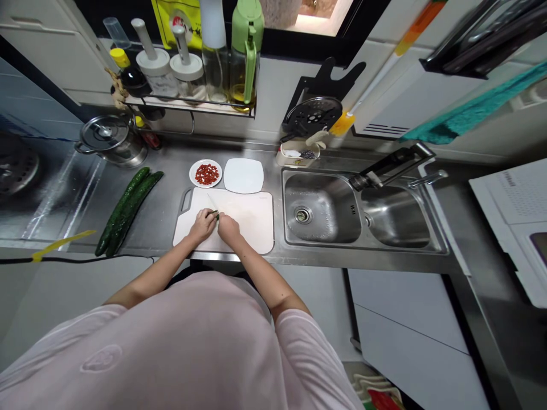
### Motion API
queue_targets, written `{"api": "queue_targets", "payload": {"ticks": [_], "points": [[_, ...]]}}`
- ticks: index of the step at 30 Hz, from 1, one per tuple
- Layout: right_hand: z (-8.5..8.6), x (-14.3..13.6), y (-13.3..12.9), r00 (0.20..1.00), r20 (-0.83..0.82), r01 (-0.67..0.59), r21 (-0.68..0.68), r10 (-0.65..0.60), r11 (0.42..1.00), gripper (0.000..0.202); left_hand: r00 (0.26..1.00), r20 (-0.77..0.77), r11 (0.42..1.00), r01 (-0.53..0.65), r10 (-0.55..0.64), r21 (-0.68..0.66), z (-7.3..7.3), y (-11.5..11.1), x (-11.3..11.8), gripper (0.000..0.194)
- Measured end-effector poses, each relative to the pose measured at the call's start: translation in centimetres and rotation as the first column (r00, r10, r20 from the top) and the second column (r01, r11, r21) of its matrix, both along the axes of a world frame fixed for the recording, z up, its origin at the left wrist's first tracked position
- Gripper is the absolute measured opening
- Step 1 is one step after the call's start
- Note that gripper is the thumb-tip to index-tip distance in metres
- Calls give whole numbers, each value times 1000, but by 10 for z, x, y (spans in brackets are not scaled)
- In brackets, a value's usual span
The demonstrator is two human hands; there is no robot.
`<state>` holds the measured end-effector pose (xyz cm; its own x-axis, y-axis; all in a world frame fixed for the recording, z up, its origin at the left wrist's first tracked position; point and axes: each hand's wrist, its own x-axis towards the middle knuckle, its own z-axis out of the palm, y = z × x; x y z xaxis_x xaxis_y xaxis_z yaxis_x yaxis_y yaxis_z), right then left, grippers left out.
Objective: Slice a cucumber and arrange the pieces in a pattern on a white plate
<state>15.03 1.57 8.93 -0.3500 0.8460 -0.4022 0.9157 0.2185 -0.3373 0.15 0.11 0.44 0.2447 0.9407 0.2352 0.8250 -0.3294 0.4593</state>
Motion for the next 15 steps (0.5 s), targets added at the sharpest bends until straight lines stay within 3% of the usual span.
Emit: {"api": "queue_targets", "payload": {"ticks": [8, 15], "points": [[-3, 17, -18, 998, 53, -25, -41, 27, 999, 25, 1000, 2, 1000, -9, 9, -3, -2, 0, 1, 30], [-8, 9, -9, 999, 28, -32, -11, 33, 999, 26, 1000, 4, 1000, -4, 4, 8, -3, 1, 0, 30]]}}
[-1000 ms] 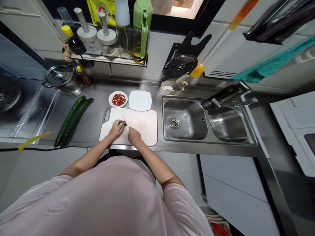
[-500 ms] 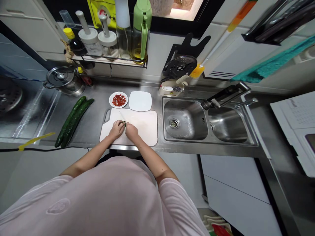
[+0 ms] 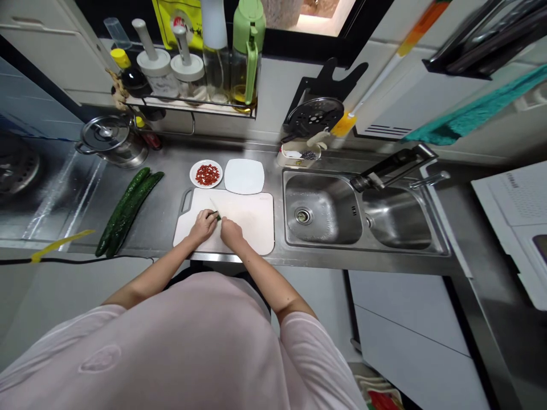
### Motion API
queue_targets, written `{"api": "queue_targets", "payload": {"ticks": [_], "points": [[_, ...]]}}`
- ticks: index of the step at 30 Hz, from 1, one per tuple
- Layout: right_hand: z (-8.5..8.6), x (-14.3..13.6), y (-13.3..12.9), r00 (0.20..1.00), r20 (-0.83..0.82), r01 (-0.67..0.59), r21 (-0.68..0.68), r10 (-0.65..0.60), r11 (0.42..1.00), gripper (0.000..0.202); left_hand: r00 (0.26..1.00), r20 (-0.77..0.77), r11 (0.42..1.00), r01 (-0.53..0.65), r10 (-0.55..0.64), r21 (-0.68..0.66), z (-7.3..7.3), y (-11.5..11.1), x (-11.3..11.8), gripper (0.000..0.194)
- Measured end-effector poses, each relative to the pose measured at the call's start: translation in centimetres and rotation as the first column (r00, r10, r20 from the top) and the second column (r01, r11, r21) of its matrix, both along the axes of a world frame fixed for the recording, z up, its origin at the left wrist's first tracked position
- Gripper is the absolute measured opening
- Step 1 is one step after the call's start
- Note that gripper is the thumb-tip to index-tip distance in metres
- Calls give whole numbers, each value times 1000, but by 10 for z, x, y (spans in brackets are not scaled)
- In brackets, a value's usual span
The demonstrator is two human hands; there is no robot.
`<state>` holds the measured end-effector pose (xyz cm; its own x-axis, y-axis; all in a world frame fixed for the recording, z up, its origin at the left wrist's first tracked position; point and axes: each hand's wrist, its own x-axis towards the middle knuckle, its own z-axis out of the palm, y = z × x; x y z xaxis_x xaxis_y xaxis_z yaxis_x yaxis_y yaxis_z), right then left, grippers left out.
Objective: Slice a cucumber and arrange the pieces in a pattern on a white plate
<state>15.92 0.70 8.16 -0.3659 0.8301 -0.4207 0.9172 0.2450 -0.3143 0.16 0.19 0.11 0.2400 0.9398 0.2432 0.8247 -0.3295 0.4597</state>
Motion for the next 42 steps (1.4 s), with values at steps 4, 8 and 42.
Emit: {"api": "queue_targets", "payload": {"ticks": [4, 8, 42], "points": [[-3, -7, 7, 1000, -19, 22, 16, -22, 1000, 28, 1000, -1, 1000, 12, -12, 3, 1, 0, 0, 30], [-5, -11, 11, 999, -27, 42, 12, -42, 999, 29, 1000, 3, 1000, 8, -8, -2, 2, 0, 0, 30], [-5, 11, -11, 999, 47, -3, -26, 4, 1000, 23, 1000, -11, 1000, -3, 3, 1, 0, 0, 1, 30]]}}
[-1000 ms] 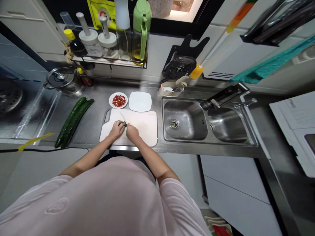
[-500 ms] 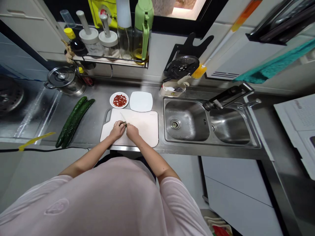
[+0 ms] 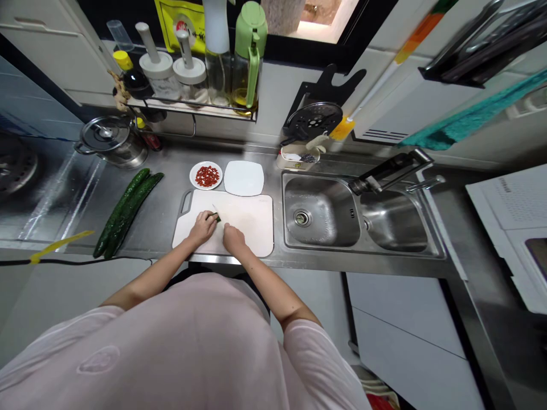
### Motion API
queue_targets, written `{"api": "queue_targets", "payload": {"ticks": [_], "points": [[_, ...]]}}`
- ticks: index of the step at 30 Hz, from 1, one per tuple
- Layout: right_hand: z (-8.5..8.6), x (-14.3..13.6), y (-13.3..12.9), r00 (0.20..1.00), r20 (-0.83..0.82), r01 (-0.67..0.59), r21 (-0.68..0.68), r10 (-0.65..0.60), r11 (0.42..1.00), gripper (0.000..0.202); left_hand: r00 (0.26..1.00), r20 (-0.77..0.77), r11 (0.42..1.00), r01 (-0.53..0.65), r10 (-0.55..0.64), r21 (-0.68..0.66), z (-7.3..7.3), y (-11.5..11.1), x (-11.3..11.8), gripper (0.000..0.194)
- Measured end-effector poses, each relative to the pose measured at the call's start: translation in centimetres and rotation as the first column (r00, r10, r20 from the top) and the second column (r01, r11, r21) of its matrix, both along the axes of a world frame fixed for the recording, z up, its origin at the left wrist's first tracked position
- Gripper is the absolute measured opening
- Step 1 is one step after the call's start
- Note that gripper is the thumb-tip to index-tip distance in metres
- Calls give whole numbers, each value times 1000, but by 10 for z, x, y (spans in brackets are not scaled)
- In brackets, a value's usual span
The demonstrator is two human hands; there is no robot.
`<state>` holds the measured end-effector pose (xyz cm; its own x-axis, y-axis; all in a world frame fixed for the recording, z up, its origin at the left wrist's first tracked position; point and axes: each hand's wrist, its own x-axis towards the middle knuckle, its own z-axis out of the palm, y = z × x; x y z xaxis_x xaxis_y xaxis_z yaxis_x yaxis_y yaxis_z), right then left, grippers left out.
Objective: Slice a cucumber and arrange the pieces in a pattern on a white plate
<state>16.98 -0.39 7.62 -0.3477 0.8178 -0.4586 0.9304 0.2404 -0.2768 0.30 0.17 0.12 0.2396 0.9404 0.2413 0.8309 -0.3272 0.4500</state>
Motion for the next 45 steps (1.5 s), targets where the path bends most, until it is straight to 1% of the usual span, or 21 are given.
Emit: {"api": "queue_targets", "payload": {"ticks": [3, 8, 11, 20, 26, 31, 37, 41, 45], "points": [[0, -1, 2, 1000, -1, -6, 6, 6, 1000, 23, 1000, -1, 1000, 2, -2, -2, 1, 0, 0, 30], [-1, -12, 15, 1000, -16, -5, 19, 5, 1000, 25, 1000, -5, 1000, 4, -4, 11, 1, 0, 0, 29], [0, -16, 18, 1000, -24, 6, 22, -5, 1000, 25, 1000, -10, 1000, 4, -4, 16, 0, 1, -1, 29], [1, 1, 0, 1000, 7, 1, 1, -1, 1000, 24, 1000, -7, 1000, -4, 4, 13, 0, 0, 0, 29], [0, -8, 9, 1000, 1, -2, -5, 2, 1000, 23, 1000, -6, 1000, -5, 5, 14, -1, 0, 0, 29], [3, -15, 16, 1000, -1, 9, -18, -9, 1000, 27, 1000, -6, 1000, -5, 5, 11, -2, 1, 0, 29], [0, -9, 10, 1000, -6, 16, 6, -16, 1000, 24, 1000, -10, 1000, -14, 14, 3, 0, -1, 0, 30], [-2, -4, 4, 1000, 0, 9, -10, -9, 1000, 22, 1000, -6, 1000, -13, 13, 5, 1, -1, 0, 30], [-2, -5, 6, 1000, -2, 8, -14, -8, 1000, 23, 1000, -8, 1000, -15, 15, 8, 0, -1, 0, 29]]}}
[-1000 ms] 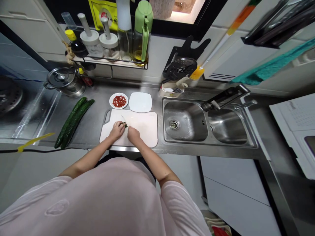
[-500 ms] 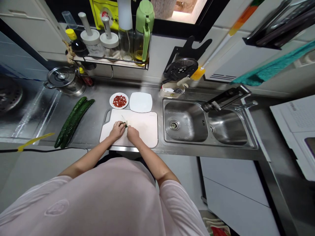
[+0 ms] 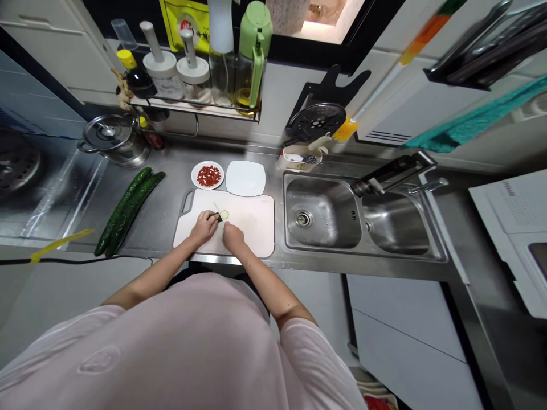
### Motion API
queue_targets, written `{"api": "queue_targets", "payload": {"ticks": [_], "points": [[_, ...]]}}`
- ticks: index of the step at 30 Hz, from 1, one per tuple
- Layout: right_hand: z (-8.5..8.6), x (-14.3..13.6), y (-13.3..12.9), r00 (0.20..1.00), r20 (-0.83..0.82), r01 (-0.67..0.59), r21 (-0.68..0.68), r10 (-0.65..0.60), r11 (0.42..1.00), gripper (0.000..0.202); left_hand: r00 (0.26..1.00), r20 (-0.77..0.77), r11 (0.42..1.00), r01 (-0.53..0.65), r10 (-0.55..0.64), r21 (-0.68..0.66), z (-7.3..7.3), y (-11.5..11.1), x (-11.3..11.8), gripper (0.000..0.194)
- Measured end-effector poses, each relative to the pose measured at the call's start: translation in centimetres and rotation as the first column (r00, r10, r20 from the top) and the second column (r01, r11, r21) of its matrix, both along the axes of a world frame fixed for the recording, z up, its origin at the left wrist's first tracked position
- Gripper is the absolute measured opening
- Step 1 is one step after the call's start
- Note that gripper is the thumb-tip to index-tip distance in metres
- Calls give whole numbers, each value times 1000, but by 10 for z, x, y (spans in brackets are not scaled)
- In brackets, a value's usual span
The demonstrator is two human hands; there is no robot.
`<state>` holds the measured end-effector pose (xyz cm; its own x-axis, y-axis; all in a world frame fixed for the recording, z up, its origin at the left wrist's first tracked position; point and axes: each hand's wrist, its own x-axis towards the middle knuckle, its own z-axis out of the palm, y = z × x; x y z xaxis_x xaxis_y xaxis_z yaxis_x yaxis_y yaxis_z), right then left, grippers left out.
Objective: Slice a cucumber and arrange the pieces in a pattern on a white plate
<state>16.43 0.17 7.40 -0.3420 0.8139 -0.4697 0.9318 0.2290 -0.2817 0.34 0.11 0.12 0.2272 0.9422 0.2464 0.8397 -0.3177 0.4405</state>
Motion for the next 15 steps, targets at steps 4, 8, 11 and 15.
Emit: {"api": "queue_targets", "payload": {"ticks": [4, 8, 11, 15], "points": [[0, -4, 4, 1000, -7, 0, 17, 0, 1000, 24, 1000, 4, 1000, 6, -6, -3, -1, 0, 0, 30], [2, -12, 11, 1000, -12, 6, 23, -6, 1000, 25, 1000, 13, 1000, 10, -10, 0, 0, 1, 0, 29], [4, -17, 18, 1000, -18, 23, 11, -23, 1000, 24, 1000, 9, 1000, 12, -12, 3, 2, 0, 0, 30], [5, -17, 18, 999, -20, 32, 11, -32, 999, 25, 1000, 6, 1000, 16, -17, 12, 4, 0, 0, 29]]}}
